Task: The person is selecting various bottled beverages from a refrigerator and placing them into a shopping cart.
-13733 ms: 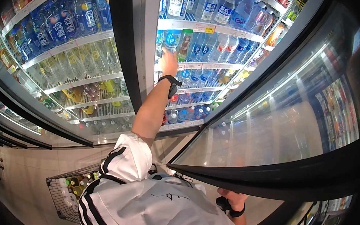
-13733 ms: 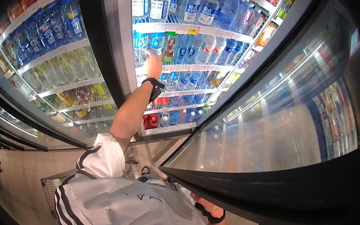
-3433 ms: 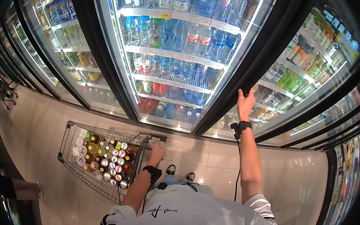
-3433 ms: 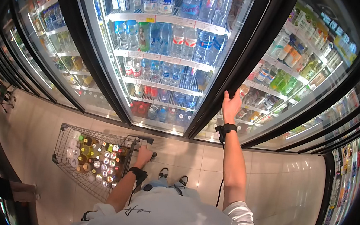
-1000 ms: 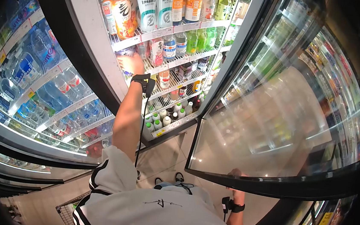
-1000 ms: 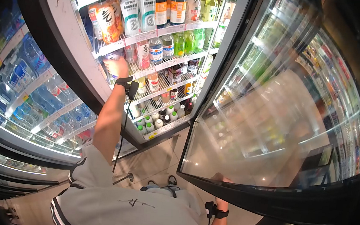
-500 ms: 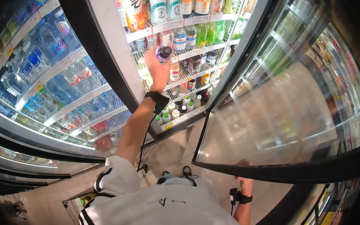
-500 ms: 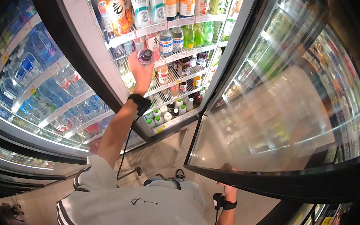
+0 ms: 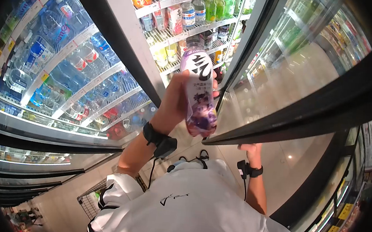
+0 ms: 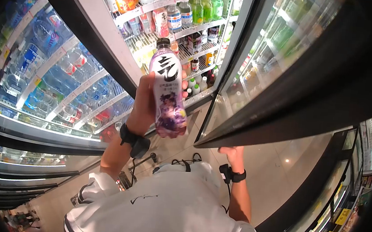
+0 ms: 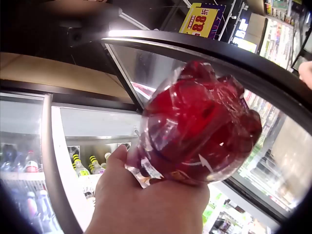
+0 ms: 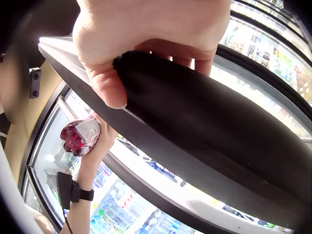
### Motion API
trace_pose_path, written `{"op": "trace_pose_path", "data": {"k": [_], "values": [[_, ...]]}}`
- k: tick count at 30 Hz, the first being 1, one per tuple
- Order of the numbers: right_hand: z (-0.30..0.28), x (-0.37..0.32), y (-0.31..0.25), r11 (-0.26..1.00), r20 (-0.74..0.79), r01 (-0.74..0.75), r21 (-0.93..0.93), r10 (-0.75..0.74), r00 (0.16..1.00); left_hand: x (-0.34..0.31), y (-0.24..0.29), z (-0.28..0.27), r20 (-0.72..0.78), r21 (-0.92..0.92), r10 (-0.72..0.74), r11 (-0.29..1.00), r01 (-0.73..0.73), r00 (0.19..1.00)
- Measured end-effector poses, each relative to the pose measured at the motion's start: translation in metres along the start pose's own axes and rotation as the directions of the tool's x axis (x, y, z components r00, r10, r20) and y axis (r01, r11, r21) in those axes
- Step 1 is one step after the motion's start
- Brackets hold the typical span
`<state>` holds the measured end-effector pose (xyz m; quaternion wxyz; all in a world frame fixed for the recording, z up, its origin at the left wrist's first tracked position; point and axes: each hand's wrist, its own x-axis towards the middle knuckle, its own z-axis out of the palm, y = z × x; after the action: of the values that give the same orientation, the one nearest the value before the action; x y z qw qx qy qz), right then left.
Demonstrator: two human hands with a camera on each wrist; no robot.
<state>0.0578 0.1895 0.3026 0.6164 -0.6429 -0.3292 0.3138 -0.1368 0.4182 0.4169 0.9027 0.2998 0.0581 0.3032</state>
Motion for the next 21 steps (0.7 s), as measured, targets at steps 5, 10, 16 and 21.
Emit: {"op": "trace_pose_path", "data": {"k": [5, 10, 16, 21], "values": [[0.037, 0.013, -0.007, 1.000, 0.075, -0.009, 0.026, 0.007, 0.997, -0.035, -0.005, -0.002, -0.004, -0.196, -0.004, 0.981, 0.003, 1.000], [0.077, 0.022, -0.016, 0.990, 0.106, 0.131, -0.047, -0.125, 0.986, -0.073, -0.004, -0.004, 0.081, -0.352, 0.075, 0.935, -0.042, 0.994], [0.137, 0.047, -0.006, 0.944, 0.120, 0.307, -0.122, -0.293, 0.948, -0.107, -0.004, 0.014, -0.023, -0.293, 0.110, 0.949, -0.112, 0.994], [0.190, 0.063, -0.038, 0.891, 0.204, 0.408, -0.201, -0.369, 0.907, -0.123, -0.004, 0.020, -0.069, -0.241, 0.135, 0.959, -0.147, 0.989]]}}
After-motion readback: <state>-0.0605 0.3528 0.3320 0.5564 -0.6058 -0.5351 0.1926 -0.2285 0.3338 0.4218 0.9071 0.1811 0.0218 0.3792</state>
